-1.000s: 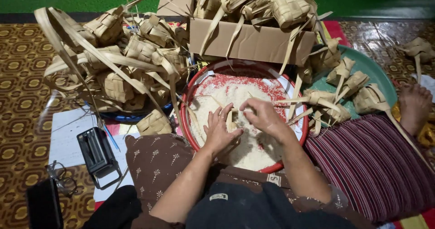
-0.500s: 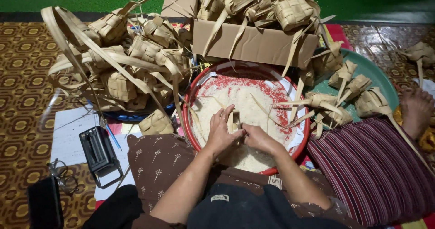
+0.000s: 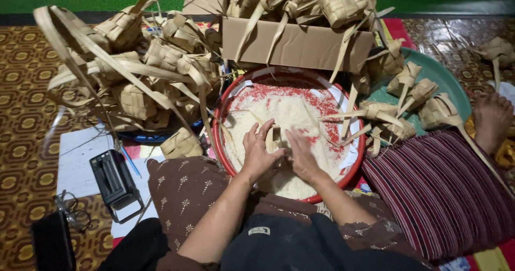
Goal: Filling woven palm leaf pouches (ketupat) with raw rice from a tray by hand.
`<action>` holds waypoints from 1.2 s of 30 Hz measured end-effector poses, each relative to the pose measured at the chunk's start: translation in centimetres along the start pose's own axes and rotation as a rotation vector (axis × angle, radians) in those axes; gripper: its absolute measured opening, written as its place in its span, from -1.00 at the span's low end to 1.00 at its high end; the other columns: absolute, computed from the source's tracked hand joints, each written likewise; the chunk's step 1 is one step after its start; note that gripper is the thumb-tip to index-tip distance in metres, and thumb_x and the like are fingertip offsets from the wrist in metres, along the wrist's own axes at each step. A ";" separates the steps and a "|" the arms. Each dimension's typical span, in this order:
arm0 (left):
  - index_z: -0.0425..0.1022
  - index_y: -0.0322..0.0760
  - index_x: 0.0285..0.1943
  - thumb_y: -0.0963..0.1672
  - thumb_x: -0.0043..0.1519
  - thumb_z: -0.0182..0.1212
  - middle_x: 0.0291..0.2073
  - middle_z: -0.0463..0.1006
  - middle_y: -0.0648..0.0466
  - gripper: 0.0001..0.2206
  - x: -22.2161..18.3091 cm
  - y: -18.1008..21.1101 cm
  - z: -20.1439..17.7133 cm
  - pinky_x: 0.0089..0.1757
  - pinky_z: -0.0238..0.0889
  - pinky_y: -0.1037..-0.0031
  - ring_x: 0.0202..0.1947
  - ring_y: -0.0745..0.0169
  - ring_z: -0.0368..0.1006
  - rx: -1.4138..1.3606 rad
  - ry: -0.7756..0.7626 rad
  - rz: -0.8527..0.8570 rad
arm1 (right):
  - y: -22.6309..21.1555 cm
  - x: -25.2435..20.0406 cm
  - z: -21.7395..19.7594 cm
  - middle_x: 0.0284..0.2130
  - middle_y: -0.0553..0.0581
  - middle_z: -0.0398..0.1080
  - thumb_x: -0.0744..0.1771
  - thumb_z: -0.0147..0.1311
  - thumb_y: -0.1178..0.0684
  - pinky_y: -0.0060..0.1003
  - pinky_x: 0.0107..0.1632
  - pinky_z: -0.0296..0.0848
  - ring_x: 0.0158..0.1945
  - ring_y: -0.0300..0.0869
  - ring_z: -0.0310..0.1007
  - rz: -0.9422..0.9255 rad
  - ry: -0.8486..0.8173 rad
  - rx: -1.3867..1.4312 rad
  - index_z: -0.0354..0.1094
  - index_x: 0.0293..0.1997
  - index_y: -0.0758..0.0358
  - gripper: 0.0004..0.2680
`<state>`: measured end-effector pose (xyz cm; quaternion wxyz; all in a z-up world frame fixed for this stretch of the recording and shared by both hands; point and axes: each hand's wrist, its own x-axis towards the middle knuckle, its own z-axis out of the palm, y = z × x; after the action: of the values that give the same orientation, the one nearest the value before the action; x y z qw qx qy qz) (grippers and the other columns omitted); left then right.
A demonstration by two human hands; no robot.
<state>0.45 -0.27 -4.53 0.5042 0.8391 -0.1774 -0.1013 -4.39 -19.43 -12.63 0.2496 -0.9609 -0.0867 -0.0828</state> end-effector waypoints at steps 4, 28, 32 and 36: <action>0.15 0.15 0.47 -0.02 -0.07 0.47 0.32 0.29 -0.15 -0.15 -0.6 1.4 -1.0 0.37 -0.37 -0.07 0.49 -0.27 -0.06 -0.032 -0.045 -0.009 | -0.2 1.1 0.1 0.37 0.32 0.12 0.36 0.02 0.07 0.10 0.47 -0.09 0.46 0.21 -0.03 0.051 0.077 0.075 0.05 0.49 0.15 -0.54; 0.34 0.25 0.40 -0.10 -0.15 0.49 0.27 0.20 -0.16 -0.19 1.2 2.8 -1.5 0.27 -0.02 -0.13 0.35 -0.50 0.07 -0.158 -0.094 -0.241 | 10.4 6.0 -5.8 0.02 -0.01 0.34 0.32 -0.03 -0.13 0.07 0.07 0.29 0.11 0.00 0.34 0.295 0.279 -0.508 0.46 -0.08 -0.25 -0.84; 0.32 0.33 0.41 -0.08 -0.14 0.50 0.30 0.18 -0.11 -0.18 1.3 2.2 -1.0 0.26 -0.01 -0.15 0.36 -0.42 0.05 -0.102 -0.127 -0.242 | 13.9 3.4 -9.4 0.36 0.13 0.16 0.25 -0.03 -0.05 0.36 0.19 0.12 0.30 0.13 0.16 0.347 0.183 -0.612 0.39 0.20 -0.12 -0.63; 0.35 0.25 0.39 -0.13 -0.11 0.43 0.18 0.26 -0.12 -0.24 1.3 1.0 -0.3 0.24 0.06 -0.04 0.28 -0.42 0.16 -0.087 -0.080 -0.211 | 18.3 -0.5 -9.9 0.10 0.04 0.33 0.33 -0.07 -0.10 0.23 0.10 0.28 0.06 0.03 0.43 0.344 0.231 -0.698 0.43 0.08 -0.33 -0.76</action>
<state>1.57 -0.99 -3.53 0.5192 0.8257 -0.1035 -0.1950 -2.19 -40.11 -12.71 -0.0730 -0.9728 0.1374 -0.1718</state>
